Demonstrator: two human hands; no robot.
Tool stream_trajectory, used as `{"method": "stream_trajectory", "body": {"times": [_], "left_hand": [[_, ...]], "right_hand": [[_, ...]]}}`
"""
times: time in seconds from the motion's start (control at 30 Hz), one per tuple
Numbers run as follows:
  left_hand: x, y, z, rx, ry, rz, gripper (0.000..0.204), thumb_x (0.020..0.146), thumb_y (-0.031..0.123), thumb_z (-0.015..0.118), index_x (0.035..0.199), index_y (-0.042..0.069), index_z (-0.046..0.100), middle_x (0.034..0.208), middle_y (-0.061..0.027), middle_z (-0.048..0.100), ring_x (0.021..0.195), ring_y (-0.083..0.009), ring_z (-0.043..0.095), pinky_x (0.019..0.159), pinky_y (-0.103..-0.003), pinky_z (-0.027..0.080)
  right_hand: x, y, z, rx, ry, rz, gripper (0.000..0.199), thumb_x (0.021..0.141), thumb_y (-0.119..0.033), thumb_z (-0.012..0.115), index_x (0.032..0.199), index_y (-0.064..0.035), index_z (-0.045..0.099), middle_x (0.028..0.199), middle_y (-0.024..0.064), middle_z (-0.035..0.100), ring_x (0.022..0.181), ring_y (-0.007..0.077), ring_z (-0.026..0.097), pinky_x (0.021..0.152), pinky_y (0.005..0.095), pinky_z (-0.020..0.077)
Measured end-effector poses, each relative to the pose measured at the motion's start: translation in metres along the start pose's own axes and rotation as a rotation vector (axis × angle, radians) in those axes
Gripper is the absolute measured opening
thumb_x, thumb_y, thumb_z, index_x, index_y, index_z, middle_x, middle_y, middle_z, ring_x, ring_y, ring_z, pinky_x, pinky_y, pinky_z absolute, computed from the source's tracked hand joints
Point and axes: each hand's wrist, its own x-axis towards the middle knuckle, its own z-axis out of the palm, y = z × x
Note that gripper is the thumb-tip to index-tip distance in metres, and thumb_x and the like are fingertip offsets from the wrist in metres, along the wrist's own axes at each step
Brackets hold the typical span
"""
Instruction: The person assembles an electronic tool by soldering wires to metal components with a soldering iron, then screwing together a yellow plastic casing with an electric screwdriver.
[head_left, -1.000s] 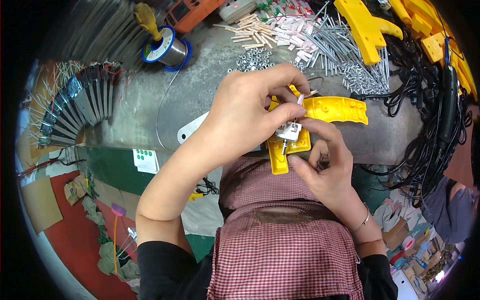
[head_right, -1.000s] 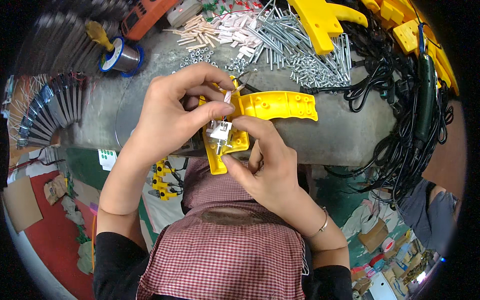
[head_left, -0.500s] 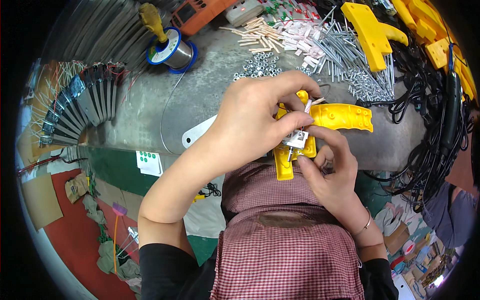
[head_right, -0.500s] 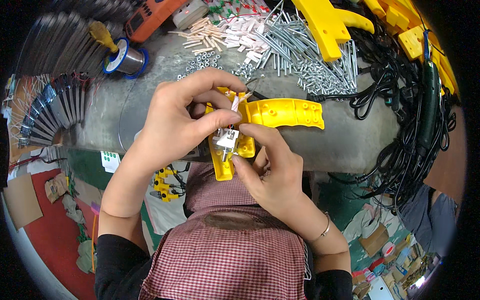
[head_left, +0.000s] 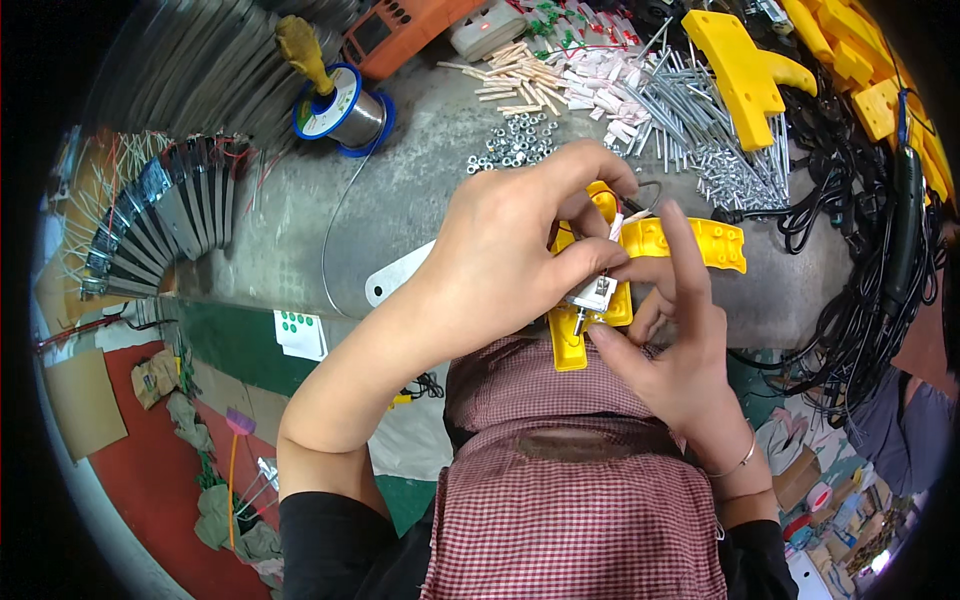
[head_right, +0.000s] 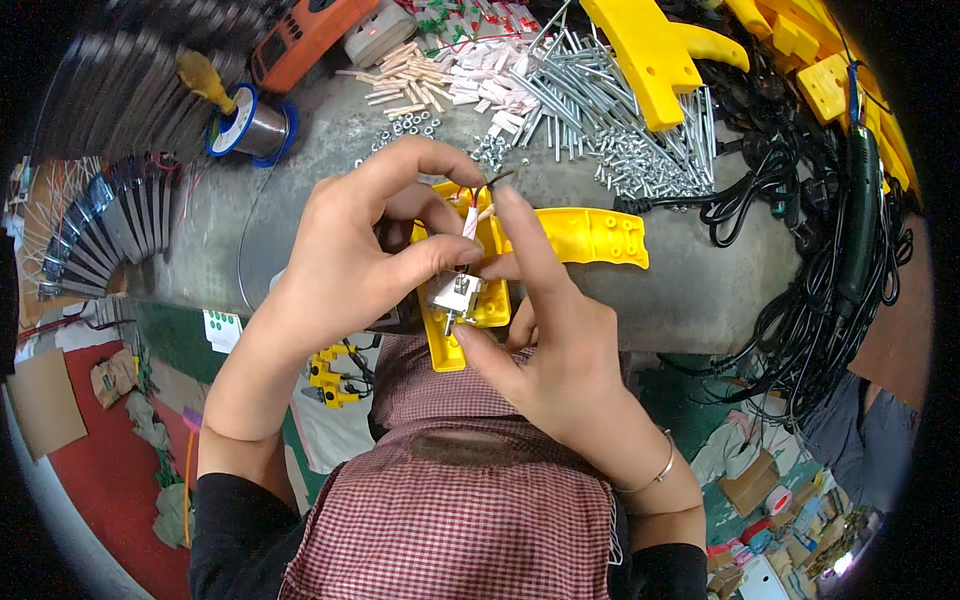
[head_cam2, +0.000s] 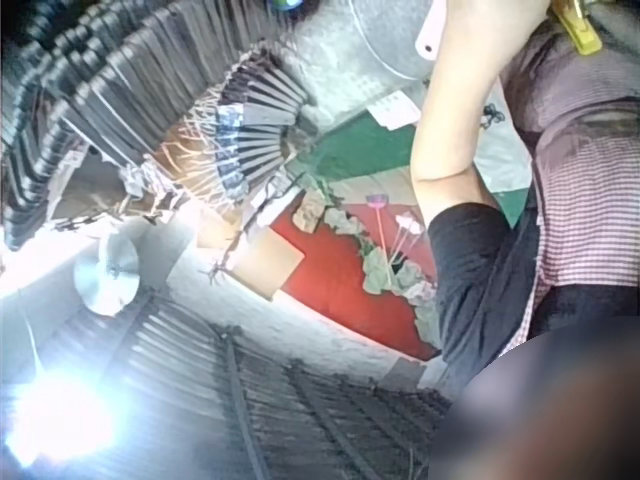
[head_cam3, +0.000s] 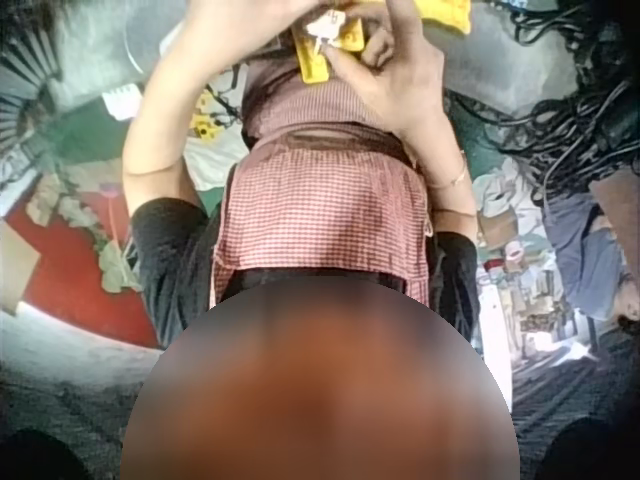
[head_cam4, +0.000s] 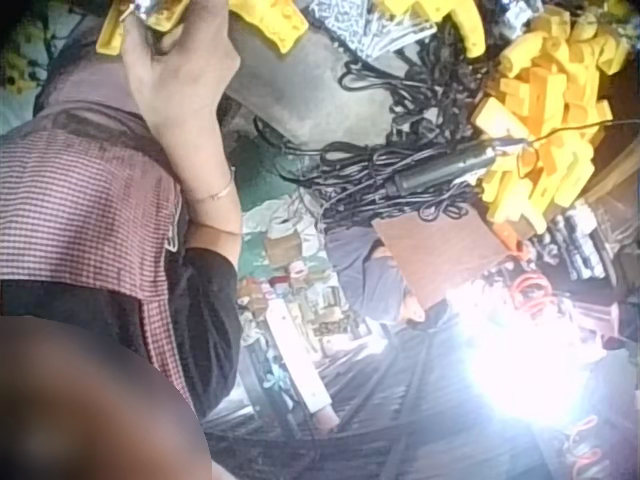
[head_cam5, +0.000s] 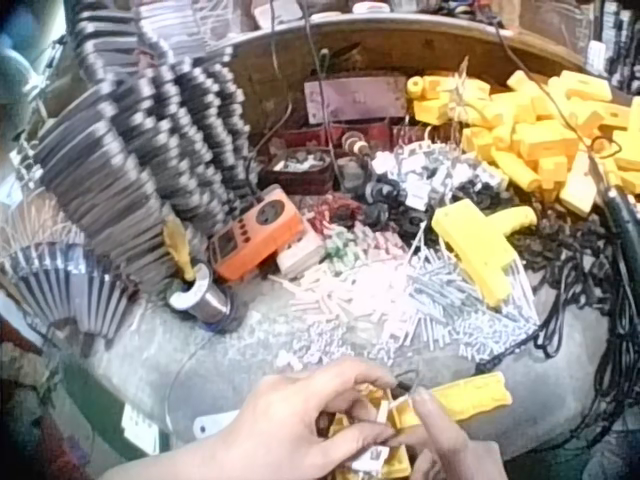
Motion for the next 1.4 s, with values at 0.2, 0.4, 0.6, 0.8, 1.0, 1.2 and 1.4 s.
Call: {"method": "stream_trajectory", "body": {"times": [0.2,0.4,0.6,0.8,1.0,1.2,1.4], "left_hand": [[0.0,0.003,-0.002,-0.009,-0.031,-0.051,0.04,0.076,0.005,0.075,0.115,0.006,0.062,0.071,-0.001,0.069,0.054,-0.0029,0.048,0.051,-0.02,0.037],[0.002,0.005,-0.006,0.004,-0.101,-0.075,0.032,0.078,0.003,0.073,0.11,0.006,0.071,0.077,0.0008,0.068,0.058,-0.0022,0.043,0.051,-0.02,0.034],[0.011,0.014,-0.015,-0.026,-0.227,-0.223,0.025,0.08,0.003,0.071,0.105,0.003,0.072,0.08,-0.0023,0.069,0.067,-0.0053,0.056,0.061,-0.021,0.044],[0.025,0.007,-0.025,-0.09,-0.39,-0.151,0.014,0.083,0.002,0.07,0.096,-0.001,0.07,0.085,-0.0052,0.07,0.079,-0.0095,0.062,0.074,-0.025,0.051],[0.039,0.009,-0.033,-0.174,-0.585,-0.25,0.012,0.081,0.0,0.073,0.09,-0.005,0.068,0.085,-0.0049,0.069,0.081,-0.0085,0.063,0.075,-0.024,0.052],[0.042,0.014,-0.037,-0.125,-0.656,-0.27,0.013,0.079,0.0,0.075,0.09,-0.004,0.069,0.083,-0.0039,0.07,0.078,-0.0087,0.063,0.074,-0.024,0.052],[0.027,0.014,-0.032,-0.245,-0.46,-0.344,0.009,0.079,0.0,0.074,0.087,-0.001,0.069,0.08,-0.0019,0.069,0.073,-0.0043,0.06,0.065,-0.021,0.048]], "right_hand": [[0.007,-0.008,-0.006,-0.043,-0.048,0.127,0.082,0.074,-0.005,0.077,0.147,-0.0086,0.039,0.099,0.0075,0.067,0.056,0.0124,0.059,0.055,0.0263,0.0511],[-0.006,0.005,0.004,-0.051,0.047,0.014,0.058,0.076,-0.008,0.078,0.129,-0.0055,0.053,0.098,0.0072,0.066,0.058,0.012,0.06,0.055,0.0258,0.0508],[-0.001,-0.001,0.002,-0.075,0.023,0.04,0.048,0.076,-0.008,0.078,0.119,-0.0056,0.056,0.094,0.0067,0.064,0.054,0.011,0.057,0.052,0.0258,0.048],[-0.001,0.004,0.001,-0.046,0.036,0.003,0.036,0.075,-0.006,0.078,0.108,-0.0058,0.062,0.091,0.0061,0.064,0.052,0.0108,0.055,0.05,0.0248,0.0443],[-0.001,0.01,0.007,0.043,0.055,-0.025,0.037,0.074,-0.006,0.079,0.107,-0.0062,0.062,0.089,0.0055,0.066,0.051,0.0108,0.056,0.049,0.0247,0.0445],[0.0,0.011,0.008,-0.014,0.058,-0.089,0.036,0.074,-0.007,0.08,0.106,-0.006,0.063,0.086,0.0049,0.066,0.051,0.011,0.058,0.049,0.0252,0.0453],[0.002,0.011,0.004,-0.003,0.043,-0.077,0.036,0.073,-0.006,0.079,0.105,-0.0053,0.062,0.089,0.006,0.067,0.051,0.0121,0.058,0.048,0.0256,0.0456]]}}
